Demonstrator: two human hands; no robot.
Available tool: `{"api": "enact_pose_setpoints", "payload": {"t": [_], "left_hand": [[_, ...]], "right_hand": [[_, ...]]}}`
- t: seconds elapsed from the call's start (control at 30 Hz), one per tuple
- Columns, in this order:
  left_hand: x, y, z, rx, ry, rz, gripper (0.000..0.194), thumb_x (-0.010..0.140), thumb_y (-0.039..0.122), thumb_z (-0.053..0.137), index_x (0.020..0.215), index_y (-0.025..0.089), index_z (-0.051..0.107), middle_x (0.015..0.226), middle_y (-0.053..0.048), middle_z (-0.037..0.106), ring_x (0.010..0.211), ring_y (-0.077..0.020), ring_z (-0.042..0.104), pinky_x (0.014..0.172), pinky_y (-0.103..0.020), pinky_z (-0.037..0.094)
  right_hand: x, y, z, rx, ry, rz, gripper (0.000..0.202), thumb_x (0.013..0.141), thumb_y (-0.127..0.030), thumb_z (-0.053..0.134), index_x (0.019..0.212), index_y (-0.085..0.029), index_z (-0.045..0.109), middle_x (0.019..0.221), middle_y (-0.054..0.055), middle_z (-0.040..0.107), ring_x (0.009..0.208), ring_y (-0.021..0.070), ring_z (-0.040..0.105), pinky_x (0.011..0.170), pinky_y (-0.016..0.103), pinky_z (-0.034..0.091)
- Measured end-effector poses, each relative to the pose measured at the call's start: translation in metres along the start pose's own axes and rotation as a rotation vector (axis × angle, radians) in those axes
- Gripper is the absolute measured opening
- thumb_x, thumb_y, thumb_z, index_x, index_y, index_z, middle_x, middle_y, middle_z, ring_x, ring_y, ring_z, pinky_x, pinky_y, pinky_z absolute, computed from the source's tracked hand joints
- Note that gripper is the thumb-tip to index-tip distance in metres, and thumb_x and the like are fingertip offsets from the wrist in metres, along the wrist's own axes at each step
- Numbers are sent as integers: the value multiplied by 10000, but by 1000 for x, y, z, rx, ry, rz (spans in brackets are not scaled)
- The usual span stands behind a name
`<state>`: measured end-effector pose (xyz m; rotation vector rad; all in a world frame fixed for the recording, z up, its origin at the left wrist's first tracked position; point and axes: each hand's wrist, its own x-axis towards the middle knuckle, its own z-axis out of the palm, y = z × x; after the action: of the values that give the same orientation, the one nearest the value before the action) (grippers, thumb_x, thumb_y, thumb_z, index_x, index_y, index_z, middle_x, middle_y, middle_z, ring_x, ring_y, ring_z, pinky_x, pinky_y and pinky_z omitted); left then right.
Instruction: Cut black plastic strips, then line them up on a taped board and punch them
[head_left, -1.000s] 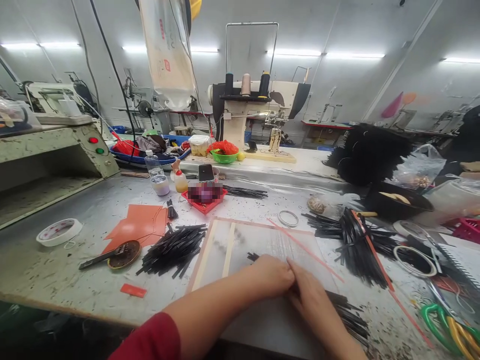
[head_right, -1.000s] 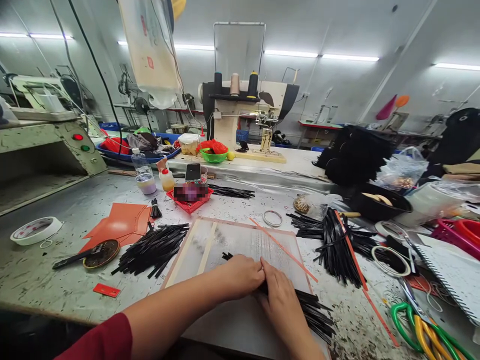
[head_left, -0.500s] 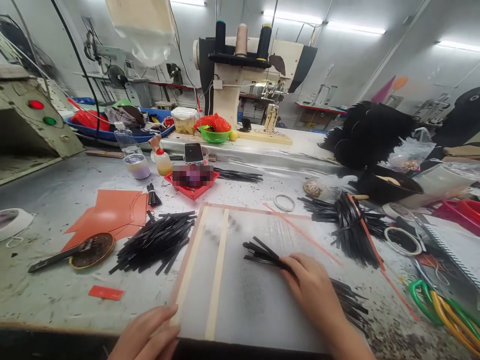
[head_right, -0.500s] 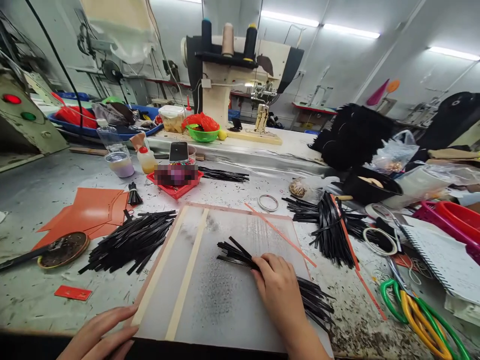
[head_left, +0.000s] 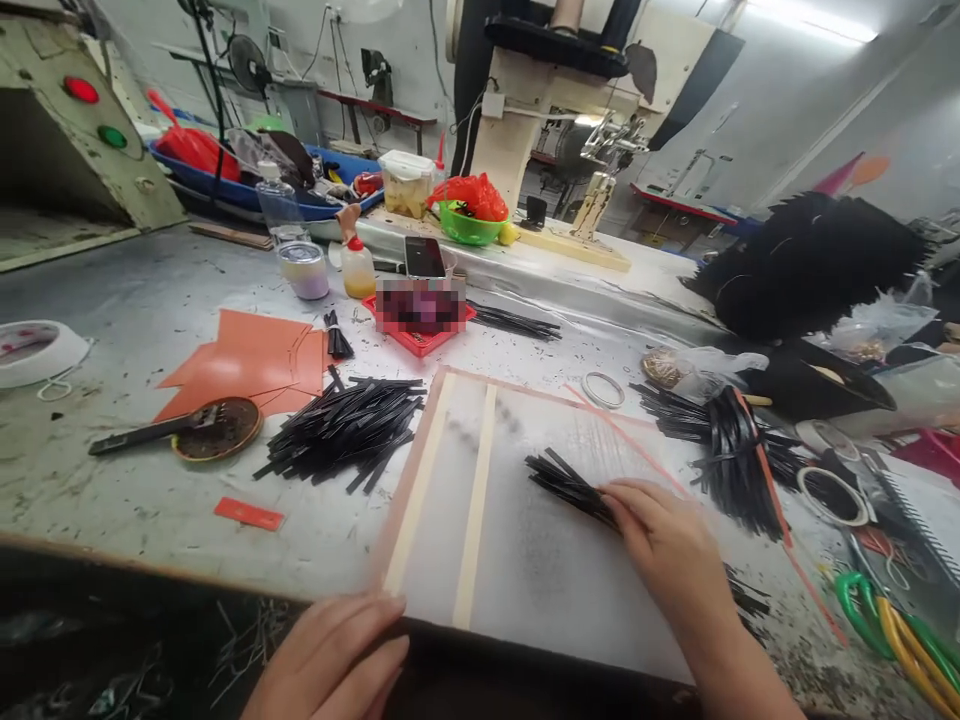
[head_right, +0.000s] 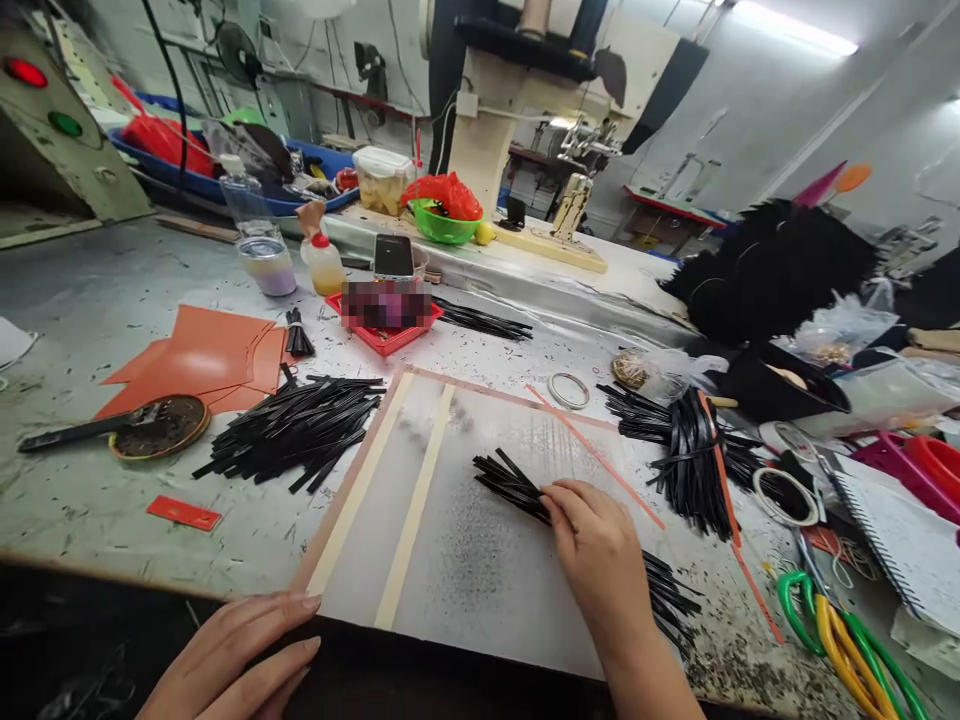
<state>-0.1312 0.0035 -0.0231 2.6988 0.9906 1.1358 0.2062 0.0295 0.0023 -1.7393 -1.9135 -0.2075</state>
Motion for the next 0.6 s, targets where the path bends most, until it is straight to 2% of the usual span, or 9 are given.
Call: {"api": "enact_pose_setpoints", "payload": {"t": [0.07, 0.1, 0.17, 0.27, 0.33, 0.43, 0.6], "left_hand": [[-2, 2, -3, -3, -18, 9, 183, 820, 55, 519, 921, 134, 649, 997, -105, 660, 983, -222, 584, 822, -350, 494], [-2, 3, -4, 2, -32, 13, 186, 829, 54, 506, 923, 128, 648, 999, -108, 659, 985, -223, 581, 824, -355, 489], [-1, 7, -7, 18, -55, 18, 201, 851, 60, 470, 923, 122, 646, 995, -108, 662, 975, -217, 580, 821, -352, 482], [1, 11, -8, 37, -77, 24, 279, 895, 75, 373, 927, 118, 647, 986, -98, 667, 952, -198, 581, 828, -335, 464], [1, 14, -7, 41, -77, 25, 330, 911, 80, 321, 925, 117, 649, 979, -90, 668, 937, -189, 578, 833, -329, 444], [0, 16, -5, 54, -49, 22, 369, 918, 88, 284, 912, 121, 652, 958, -80, 668, 907, -185, 579, 819, -324, 425], [-1, 14, -4, 58, -33, 18, 363, 909, 71, 291, 886, 108, 651, 915, -80, 664, 858, -183, 573, 777, -322, 410]], "right_hand": [[1, -10, -6, 46, 15, 6, 287, 902, -369, 389, 855, -192, 610, 756, 51, 679, 672, 188, 631, 640, 303, 471], [1, -20, -8, 97, -38, 5, 256, 899, -351, 391, 875, -198, 595, 713, 31, 670, 614, 171, 624, 591, 276, 468], [3, -45, -9, 233, -255, 1, 214, 894, -318, 392, 842, -209, 569, 627, -4, 631, 524, 145, 590, 504, 238, 442], [6, -87, -2, 407, -616, 6, 268, 887, -291, 386, 661, -208, 504, 563, -16, 579, 502, 134, 554, 473, 220, 404], [7, -109, 5, 466, -748, 32, 299, 886, -278, 381, 610, -203, 467, 549, -18, 563, 503, 130, 534, 472, 217, 376], [8, -125, 15, 471, -832, 46, 297, 880, -275, 387, 602, -199, 462, 556, -18, 558, 519, 131, 523, 484, 221, 344], [9, -131, 20, 406, -853, 68, 320, 874, -292, 382, 573, -203, 445, 519, -23, 535, 489, 132, 500, 467, 226, 311]]}}
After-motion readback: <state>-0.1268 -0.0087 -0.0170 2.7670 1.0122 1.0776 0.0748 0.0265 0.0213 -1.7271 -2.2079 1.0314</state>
